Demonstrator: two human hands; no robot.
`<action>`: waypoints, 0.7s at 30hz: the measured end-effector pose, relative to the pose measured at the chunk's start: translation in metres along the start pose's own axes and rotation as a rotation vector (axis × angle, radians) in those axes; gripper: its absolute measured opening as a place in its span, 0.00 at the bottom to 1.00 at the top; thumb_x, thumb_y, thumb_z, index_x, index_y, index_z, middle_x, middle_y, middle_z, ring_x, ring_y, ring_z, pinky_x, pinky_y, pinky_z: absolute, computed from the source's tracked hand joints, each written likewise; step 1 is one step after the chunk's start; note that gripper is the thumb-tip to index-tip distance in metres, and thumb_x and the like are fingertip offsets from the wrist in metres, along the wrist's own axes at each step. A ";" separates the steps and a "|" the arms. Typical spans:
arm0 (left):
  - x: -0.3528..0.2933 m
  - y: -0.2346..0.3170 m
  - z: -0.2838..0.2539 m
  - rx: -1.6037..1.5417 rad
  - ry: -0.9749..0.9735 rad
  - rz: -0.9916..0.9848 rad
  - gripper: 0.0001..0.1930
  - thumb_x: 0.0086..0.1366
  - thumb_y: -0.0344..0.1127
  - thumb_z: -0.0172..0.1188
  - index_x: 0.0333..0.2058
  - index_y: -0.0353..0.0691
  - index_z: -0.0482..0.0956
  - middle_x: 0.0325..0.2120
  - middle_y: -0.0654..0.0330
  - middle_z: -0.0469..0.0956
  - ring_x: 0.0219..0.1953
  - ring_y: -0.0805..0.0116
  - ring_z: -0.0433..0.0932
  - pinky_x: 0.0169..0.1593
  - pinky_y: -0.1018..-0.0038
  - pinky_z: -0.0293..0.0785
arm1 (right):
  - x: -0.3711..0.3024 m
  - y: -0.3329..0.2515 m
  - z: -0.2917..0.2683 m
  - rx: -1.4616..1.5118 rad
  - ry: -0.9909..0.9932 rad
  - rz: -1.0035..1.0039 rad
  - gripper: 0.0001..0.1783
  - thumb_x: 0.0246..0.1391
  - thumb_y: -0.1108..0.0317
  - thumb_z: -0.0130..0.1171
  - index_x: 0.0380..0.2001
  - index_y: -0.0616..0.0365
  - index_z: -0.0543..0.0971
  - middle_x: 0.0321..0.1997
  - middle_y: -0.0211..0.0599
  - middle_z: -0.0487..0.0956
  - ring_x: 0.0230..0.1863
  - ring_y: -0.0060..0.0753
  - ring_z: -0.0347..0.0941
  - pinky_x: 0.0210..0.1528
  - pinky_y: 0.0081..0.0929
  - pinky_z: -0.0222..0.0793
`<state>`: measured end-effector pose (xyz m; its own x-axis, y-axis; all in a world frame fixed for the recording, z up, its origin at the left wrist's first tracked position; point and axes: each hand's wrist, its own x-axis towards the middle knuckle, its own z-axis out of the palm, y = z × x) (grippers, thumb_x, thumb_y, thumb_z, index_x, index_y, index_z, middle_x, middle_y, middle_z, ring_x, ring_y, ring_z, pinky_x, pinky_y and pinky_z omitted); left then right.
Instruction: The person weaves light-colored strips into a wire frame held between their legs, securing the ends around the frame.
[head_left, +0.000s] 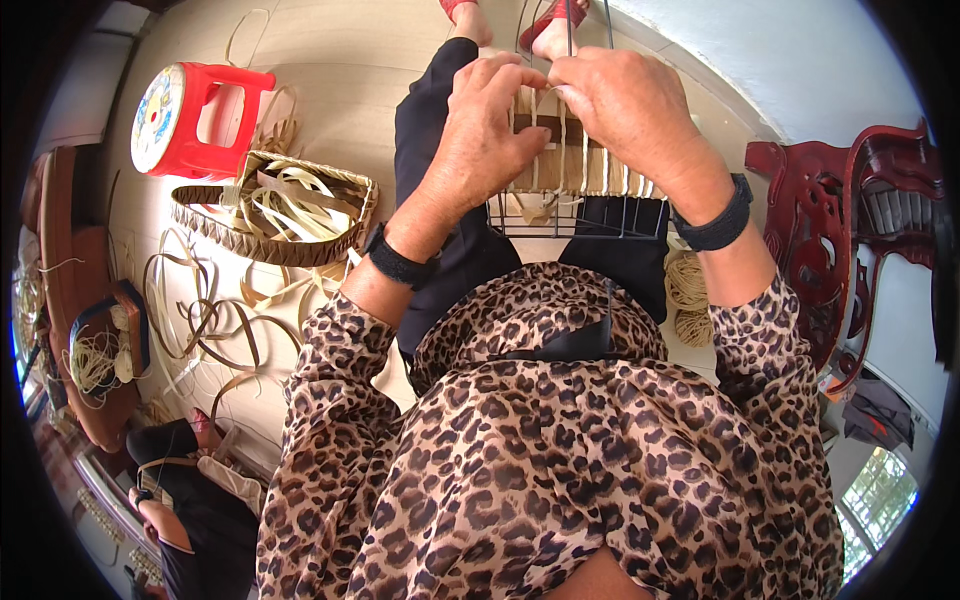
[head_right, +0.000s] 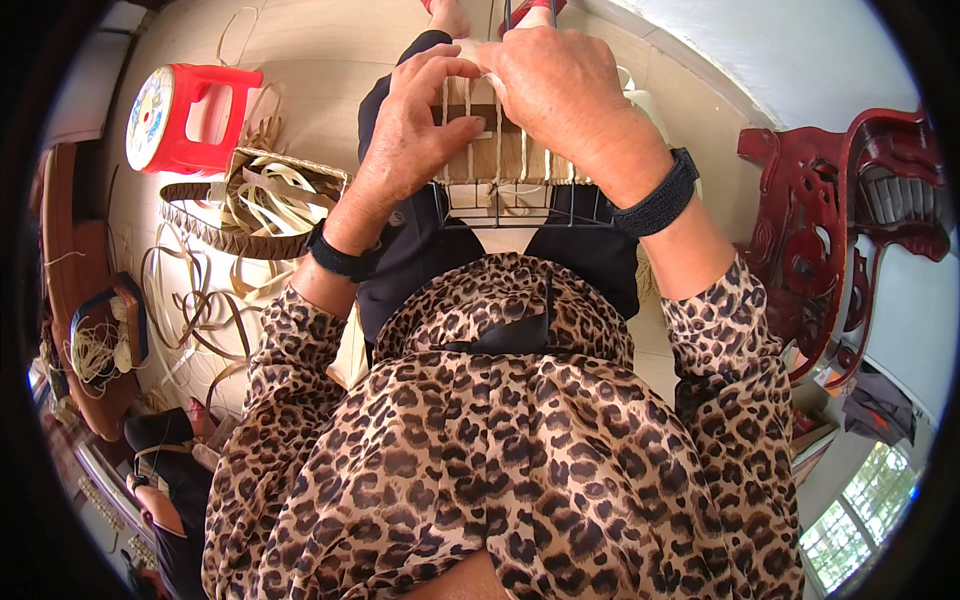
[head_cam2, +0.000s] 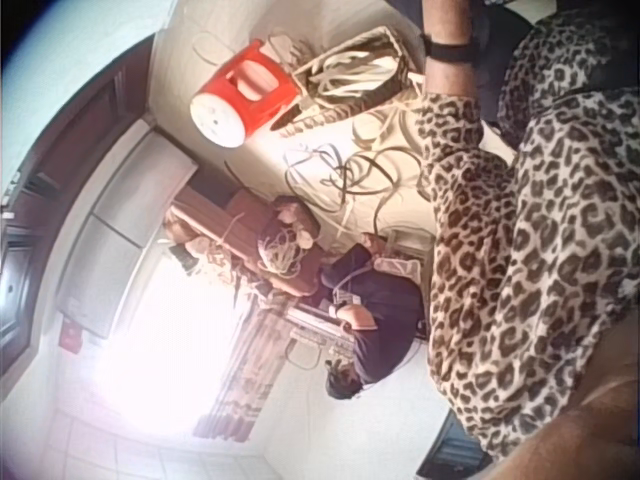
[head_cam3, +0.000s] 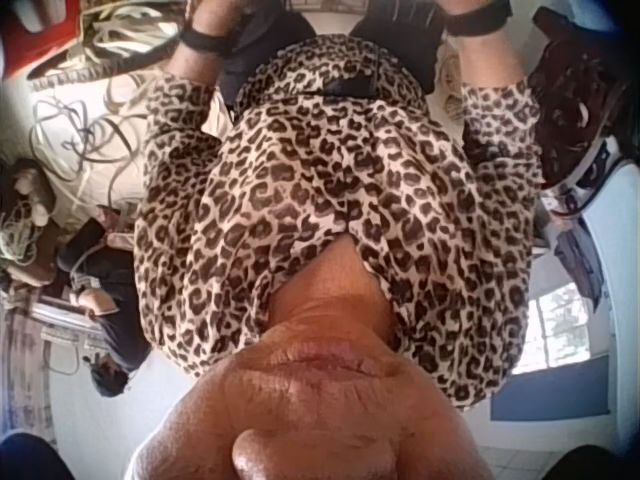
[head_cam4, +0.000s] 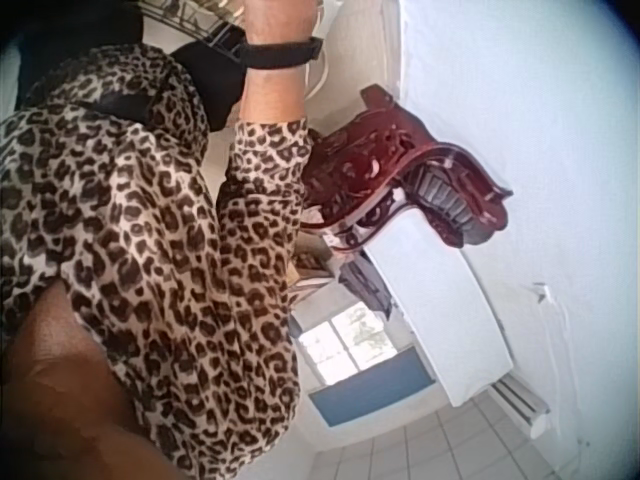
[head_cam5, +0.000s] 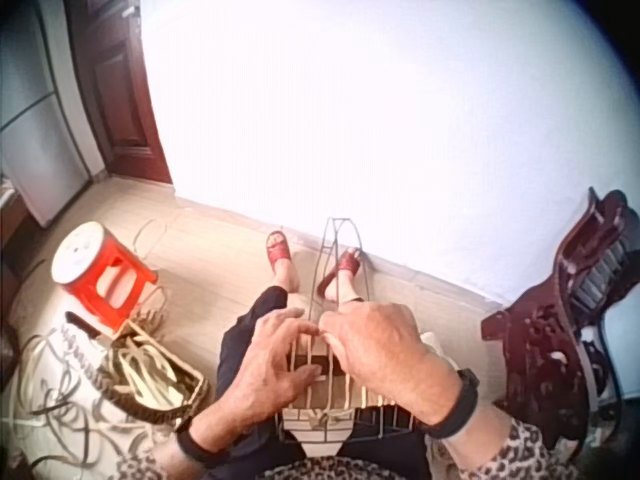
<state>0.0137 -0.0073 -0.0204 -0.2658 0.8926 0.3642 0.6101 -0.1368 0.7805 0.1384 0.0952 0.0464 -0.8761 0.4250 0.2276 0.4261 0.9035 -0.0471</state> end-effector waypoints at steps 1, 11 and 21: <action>0.000 0.001 0.002 0.008 0.015 -0.006 0.22 0.44 0.30 0.62 0.42 0.42 0.72 0.51 0.53 0.65 0.54 0.53 0.63 0.54 0.65 0.63 | 0.001 0.002 -0.001 -0.016 -0.005 -0.071 0.07 0.48 0.69 0.52 0.32 0.49 0.77 0.25 0.42 0.75 0.25 0.43 0.74 0.25 0.37 0.69; 0.000 0.000 0.013 -0.051 0.110 0.037 0.22 0.40 0.27 0.63 0.39 0.42 0.72 0.47 0.53 0.66 0.53 0.50 0.60 0.55 0.60 0.57 | 0.005 -0.007 0.001 0.005 -0.089 0.083 0.07 0.42 0.68 0.54 0.22 0.60 0.78 0.27 0.51 0.75 0.24 0.48 0.74 0.26 0.40 0.71; 0.002 -0.005 0.015 -0.012 0.100 0.046 0.21 0.40 0.28 0.63 0.38 0.48 0.75 0.48 0.53 0.66 0.53 0.49 0.60 0.55 0.59 0.58 | -0.008 -0.009 -0.003 0.301 -0.083 0.339 0.08 0.47 0.68 0.51 0.25 0.61 0.76 0.15 0.41 0.72 0.16 0.34 0.68 0.22 0.29 0.62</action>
<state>0.0212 0.0014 -0.0309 -0.3107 0.8381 0.4484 0.6144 -0.1829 0.7675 0.1425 0.0836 0.0474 -0.7187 0.6915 0.0726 0.6182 0.6833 -0.3886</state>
